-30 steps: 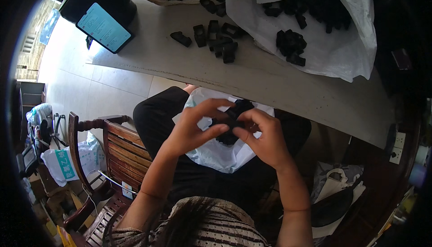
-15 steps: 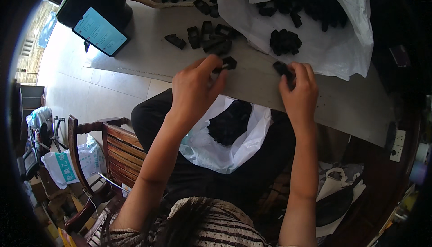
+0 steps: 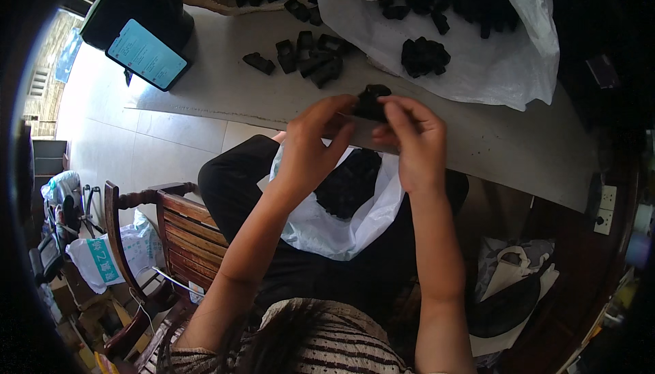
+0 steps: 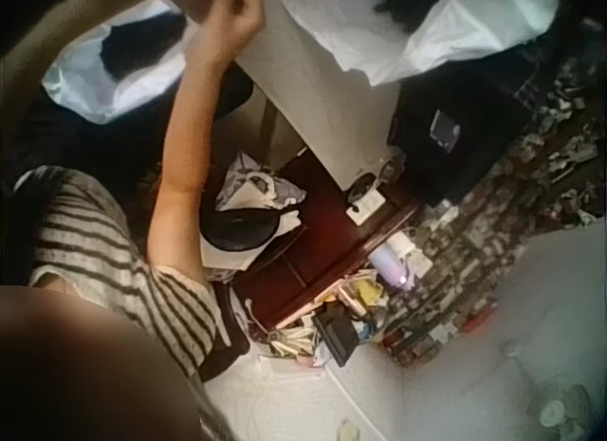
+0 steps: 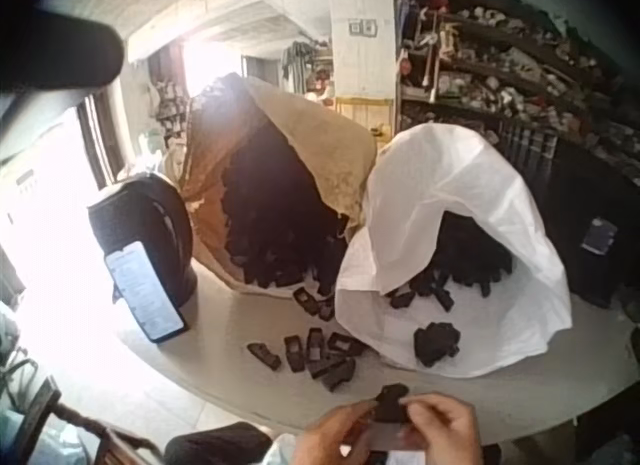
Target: The person assembles black plastic components by hand, fitting pairs of pieces together and placing them into a plastic bag.
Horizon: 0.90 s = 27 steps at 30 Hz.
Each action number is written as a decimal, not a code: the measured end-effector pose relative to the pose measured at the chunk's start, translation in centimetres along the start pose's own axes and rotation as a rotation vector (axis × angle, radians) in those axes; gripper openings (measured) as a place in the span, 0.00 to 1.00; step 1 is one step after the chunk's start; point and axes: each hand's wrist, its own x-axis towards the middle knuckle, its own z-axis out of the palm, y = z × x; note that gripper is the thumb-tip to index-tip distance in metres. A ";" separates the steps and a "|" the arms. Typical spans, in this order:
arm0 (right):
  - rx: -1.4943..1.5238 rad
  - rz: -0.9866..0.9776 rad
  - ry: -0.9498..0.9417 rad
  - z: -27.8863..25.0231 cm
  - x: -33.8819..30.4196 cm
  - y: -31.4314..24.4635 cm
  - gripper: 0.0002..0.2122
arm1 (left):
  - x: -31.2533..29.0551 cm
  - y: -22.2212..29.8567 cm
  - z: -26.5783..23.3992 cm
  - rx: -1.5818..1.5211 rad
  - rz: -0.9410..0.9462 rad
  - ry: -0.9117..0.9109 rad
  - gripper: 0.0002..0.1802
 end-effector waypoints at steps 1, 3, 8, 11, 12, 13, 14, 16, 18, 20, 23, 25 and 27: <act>-0.002 0.000 -0.001 -0.7 0.1 -0.3 0.09 | 0.2 0.0 -0.2 -0.017 -0.003 0.006 0.19; 0.256 0.005 0.001 -2.4 0.2 -0.9 0.10 | 0.9 0.3 -0.5 -0.035 -0.006 0.014 0.19; 0.178 -0.051 0.026 -4.9 0.1 -1.0 0.13 | 3.1 1.7 0.1 0.326 0.082 0.068 0.19; 0.113 -0.066 0.003 -4.8 -0.3 -1.1 0.14 | 3.8 0.9 0.6 0.553 0.150 -0.064 0.20; 0.099 -0.077 0.009 -4.9 -0.5 -0.9 0.14 | 3.9 1.0 0.6 0.552 0.153 -0.068 0.20; 0.085 -0.089 0.014 -5.0 -0.6 -0.9 0.14 | 4.0 1.2 0.5 0.425 0.112 -0.107 0.20; 0.088 -0.090 0.019 -4.8 -0.9 -1.0 0.14 | 4.0 1.3 0.4 0.299 0.071 -0.146 0.20; 0.158 -0.061 -0.057 -3.5 -1.7 -1.5 0.13 | 3.0 0.4 0.3 0.011 0.024 -0.152 0.19; 0.156 -0.043 -0.095 -2.4 -2.3 -1.6 0.12 | 2.0 0.4 0.2 -0.281 -0.025 -0.157 0.19; 0.093 -0.055 -0.139 -1.7 -2.7 -1.6 0.09 | 1.1 1.1 0.0 -0.373 -0.053 -0.194 0.19; -0.073 -0.149 -0.171 -0.6 -3.2 -2.3 0.08 | 0.2 1.2 -0.5 -0.450 -0.120 -0.212 0.20; -0.129 -0.160 -0.176 -0.6 -3.4 -3.0 0.07 | -0.2 1.7 -0.8 -0.464 -0.088 -0.229 0.20; -0.280 -0.177 -0.220 -0.7 -3.5 -3.4 0.11 | -0.5 1.9 -1.0 -0.475 -0.057 -0.241 0.21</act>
